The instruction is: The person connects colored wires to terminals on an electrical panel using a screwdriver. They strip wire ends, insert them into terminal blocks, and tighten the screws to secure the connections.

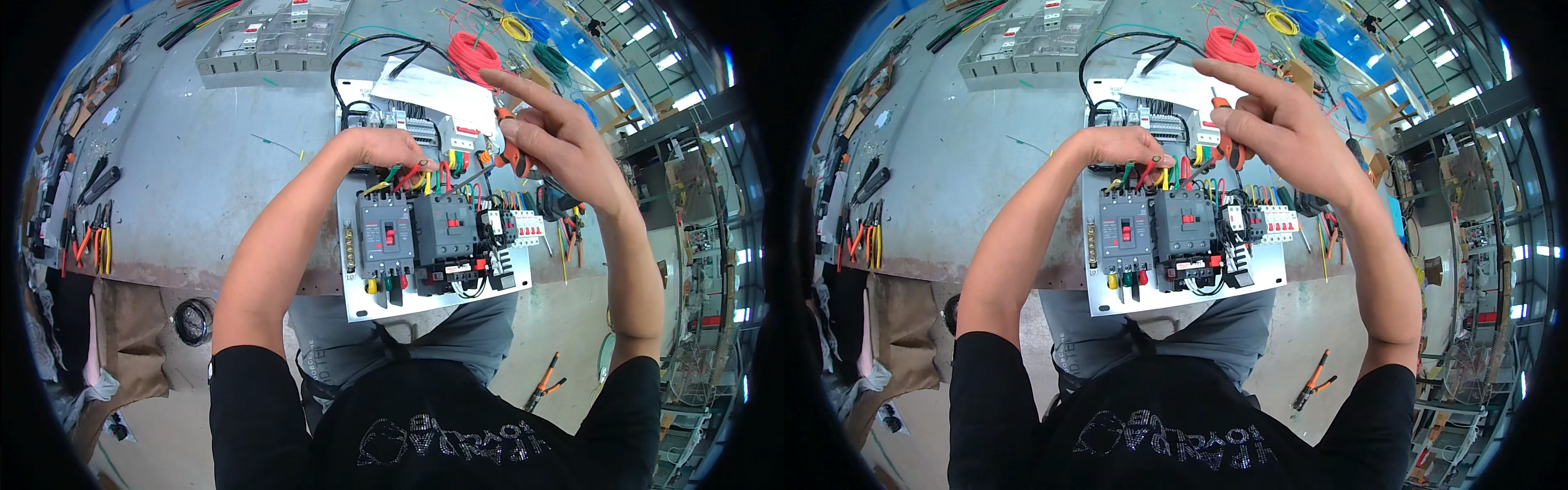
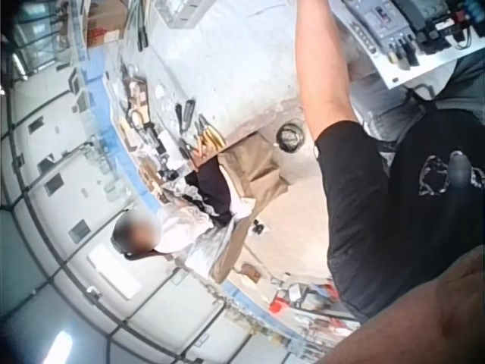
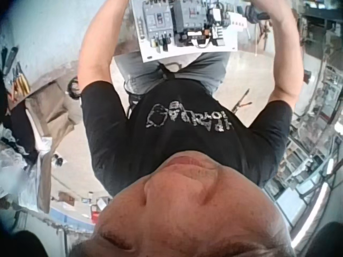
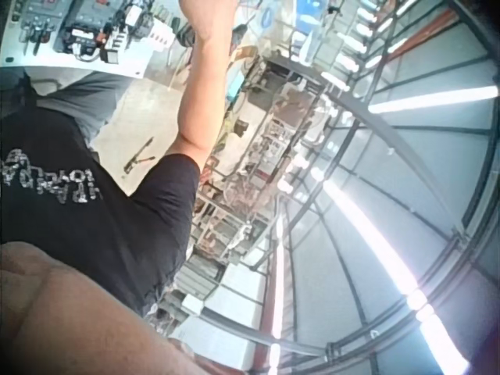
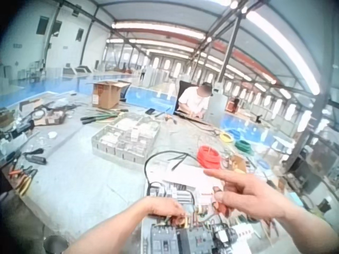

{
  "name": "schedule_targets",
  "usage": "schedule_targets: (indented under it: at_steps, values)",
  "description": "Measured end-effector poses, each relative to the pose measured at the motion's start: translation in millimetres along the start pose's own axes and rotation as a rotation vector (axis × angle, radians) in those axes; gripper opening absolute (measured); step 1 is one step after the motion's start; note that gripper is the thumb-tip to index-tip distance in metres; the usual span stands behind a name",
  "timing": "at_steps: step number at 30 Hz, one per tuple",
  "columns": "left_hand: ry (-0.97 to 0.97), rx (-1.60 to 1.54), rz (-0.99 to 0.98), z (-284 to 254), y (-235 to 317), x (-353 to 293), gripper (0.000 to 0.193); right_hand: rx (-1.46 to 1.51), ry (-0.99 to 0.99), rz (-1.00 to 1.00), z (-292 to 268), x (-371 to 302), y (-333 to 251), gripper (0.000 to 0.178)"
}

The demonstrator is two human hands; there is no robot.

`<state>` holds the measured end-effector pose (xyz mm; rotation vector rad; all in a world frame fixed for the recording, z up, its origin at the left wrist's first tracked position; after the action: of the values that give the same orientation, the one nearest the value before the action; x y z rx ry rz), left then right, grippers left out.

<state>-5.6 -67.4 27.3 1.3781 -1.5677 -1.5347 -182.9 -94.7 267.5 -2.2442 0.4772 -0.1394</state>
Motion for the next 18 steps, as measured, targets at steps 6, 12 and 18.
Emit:
schedule_targets:
  at_steps: [6,12,18]
  values:
    - [0.024,0.026,-0.006,0.4,2.0,3.5,0.048,0.336,-0.200,0.041,0.1,-7.8,10.3,0.055]
    - [0.002,0.040,0.001,1.0,9.3,0.0,0.047,-0.417,0.111,-0.400,-17.2,-11.2,2.5,0.049]
    - [0.014,0.035,-0.020,-2.7,3.4,-0.4,0.048,-0.585,0.188,-0.428,1.8,-11.1,-6.9,0.036]
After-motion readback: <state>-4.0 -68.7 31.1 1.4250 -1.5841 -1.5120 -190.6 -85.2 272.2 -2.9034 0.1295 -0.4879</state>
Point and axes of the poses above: each hand's wrist, its own x-axis towards the middle knuckle, its own z-axis out of the palm, y = z × x, the point moved 5 cm from there along x, towards the middle knuckle, and after that the axes turned 2 degrees about x, right-handed, at the moved point
